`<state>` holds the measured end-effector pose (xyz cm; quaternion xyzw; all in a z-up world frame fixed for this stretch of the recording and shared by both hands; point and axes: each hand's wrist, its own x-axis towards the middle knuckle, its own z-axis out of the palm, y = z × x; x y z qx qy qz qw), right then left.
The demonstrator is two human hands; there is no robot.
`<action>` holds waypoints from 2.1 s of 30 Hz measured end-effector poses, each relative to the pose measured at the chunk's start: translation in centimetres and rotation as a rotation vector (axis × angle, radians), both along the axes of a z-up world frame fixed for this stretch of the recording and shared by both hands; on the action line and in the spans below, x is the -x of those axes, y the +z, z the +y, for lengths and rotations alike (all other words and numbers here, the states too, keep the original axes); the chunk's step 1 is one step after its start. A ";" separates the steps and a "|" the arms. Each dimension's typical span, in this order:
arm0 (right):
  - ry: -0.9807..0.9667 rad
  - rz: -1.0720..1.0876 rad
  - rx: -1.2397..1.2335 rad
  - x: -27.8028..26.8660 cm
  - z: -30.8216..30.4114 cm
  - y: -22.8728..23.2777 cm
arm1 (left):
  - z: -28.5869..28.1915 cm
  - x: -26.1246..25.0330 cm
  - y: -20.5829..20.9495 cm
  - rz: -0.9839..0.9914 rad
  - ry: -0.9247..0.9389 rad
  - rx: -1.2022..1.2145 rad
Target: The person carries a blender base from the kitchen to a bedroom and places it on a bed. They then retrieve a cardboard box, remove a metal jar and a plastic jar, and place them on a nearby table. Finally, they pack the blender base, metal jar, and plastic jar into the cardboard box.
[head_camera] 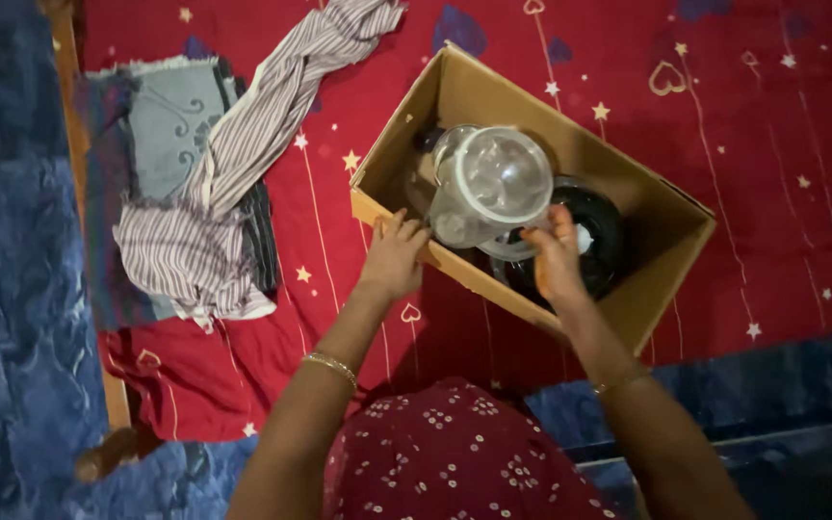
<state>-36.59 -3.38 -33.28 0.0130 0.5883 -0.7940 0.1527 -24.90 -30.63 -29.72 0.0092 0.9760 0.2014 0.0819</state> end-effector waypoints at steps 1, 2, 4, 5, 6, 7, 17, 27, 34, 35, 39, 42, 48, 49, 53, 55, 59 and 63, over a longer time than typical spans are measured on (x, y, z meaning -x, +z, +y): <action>0.017 0.003 -0.043 0.0 -0.6 -0.8 | -0.1 -0.1 -0.4 -0.005 -0.003 -0.017; 0.034 0.009 -0.081 0.0 -1.5 -1.6 | -0.2 -0.3 -0.7 0.022 -0.015 -0.026; 0.064 0.022 -0.085 -0.4 -2.8 -2.7 | -0.3 -0.7 -1.0 0.078 -0.041 -0.041; 0.079 0.029 -0.085 -0.4 -3.5 -3.1 | -0.4 -0.8 -1.1 0.099 -0.031 -0.076; 0.084 0.011 -0.088 -0.4 -4.2 -3.4 | -0.4 -1.1 -1.1 0.119 -0.023 -0.113; 0.090 -0.007 -0.091 -0.5 -5.0 -3.6 | -0.5 -1.3 -1.1 0.139 -0.015 -0.149; 0.286 0.132 -0.247 0.4 -9.0 -10.1 | -0.6 -1.6 0.0 0.084 -0.013 -0.201; 0.524 0.274 -0.568 1.3 -8.2 -13.7 | -0.6 -1.3 1.6 0.162 0.032 -0.262; 0.584 0.189 -0.909 0.8 -6.2 -15.7 | -0.6 2.5 2.0 0.009 0.345 -0.272; 0.606 0.171 -0.969 0.9 -6.1 -15.9 | -0.9 3.5 1.3 0.104 0.359 -0.201; 0.557 0.132 -0.432 0.6 -5.4 -16.1 | -2.3 8.2 -1.0 0.178 0.480 0.006; 0.429 -0.151 -0.300 0.8 -5.8 -14.5 | -2.9 11.0 -1.0 -0.273 0.571 -0.062; 0.431 -0.538 -0.402 2.2 -9.8 -6.6 | -4.3 12.5 -2.8 -0.388 0.654 -0.119; 0.427 -0.564 -0.391 2.2 -10.2 -6.0 | -4.6 12.5 -3.2 -0.335 0.671 -0.110; 0.387 -0.459 -0.270 1.4 -10.4 -7.3 | -5.2 10.8 -3.4 -0.098 0.578 -0.246; 0.397 -0.226 -0.203 0.9 -10.7 -8.6 | -5.4 10.8 -3.6 -0.034 0.566 -0.224; 0.426 -0.382 -0.327 1.5 -10.1 -9.6 | -5.3 10.6 -3.8 -0.121 0.510 -0.100; 0.352 -0.309 -0.450 3.5 -8.6 -12.1 | -5.3 11.2 -2.1 -0.155 0.512 -0.102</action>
